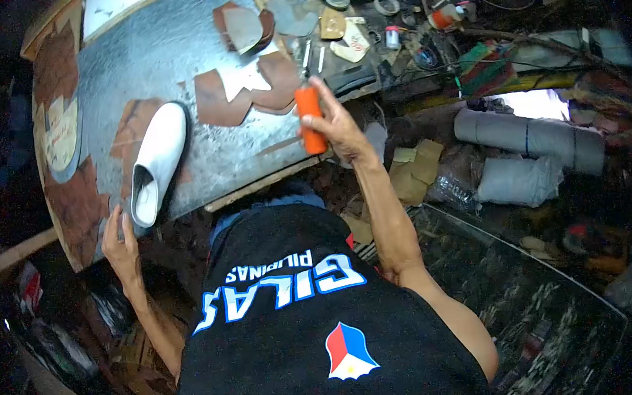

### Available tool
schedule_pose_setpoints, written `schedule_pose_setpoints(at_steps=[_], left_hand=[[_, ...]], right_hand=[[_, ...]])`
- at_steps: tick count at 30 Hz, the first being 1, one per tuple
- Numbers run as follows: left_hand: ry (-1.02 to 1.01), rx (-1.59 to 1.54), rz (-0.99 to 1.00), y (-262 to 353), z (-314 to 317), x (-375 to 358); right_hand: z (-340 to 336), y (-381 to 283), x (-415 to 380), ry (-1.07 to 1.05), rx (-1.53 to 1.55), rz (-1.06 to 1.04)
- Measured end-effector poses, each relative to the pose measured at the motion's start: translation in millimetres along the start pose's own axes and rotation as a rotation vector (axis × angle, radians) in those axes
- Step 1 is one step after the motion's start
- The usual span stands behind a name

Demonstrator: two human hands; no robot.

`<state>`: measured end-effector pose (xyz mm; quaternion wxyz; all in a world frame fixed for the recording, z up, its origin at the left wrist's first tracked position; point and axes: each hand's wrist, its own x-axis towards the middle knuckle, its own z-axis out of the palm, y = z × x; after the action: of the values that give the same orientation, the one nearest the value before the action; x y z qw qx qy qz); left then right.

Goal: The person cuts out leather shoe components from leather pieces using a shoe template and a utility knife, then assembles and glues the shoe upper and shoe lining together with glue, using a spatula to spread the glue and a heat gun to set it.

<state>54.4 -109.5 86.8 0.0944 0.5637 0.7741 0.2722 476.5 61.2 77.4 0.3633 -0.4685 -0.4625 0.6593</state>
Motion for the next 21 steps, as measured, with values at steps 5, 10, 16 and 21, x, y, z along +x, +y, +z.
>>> schedule_pose_setpoints(at_steps=[5,10,16,21], left_hand=[[-0.041,0.033,-0.045,-11.7,4.5,8.0],[-0.128,0.095,0.043,-9.9,12.5,17.4],[-0.304,0.078,0.143,-13.9,28.9,34.2],[-0.568,0.231,-0.053,-24.0,54.7,51.5]], right_hand=[[-33.6,21.8,18.5,-0.046,0.369,0.013],[-77.1,1.7,79.8,0.037,0.196,-0.093],[-130.6,33.1,210.7,0.286,-1.165,-0.188],[-128.2,53.3,226.0,0.498,-1.056,-0.237]])
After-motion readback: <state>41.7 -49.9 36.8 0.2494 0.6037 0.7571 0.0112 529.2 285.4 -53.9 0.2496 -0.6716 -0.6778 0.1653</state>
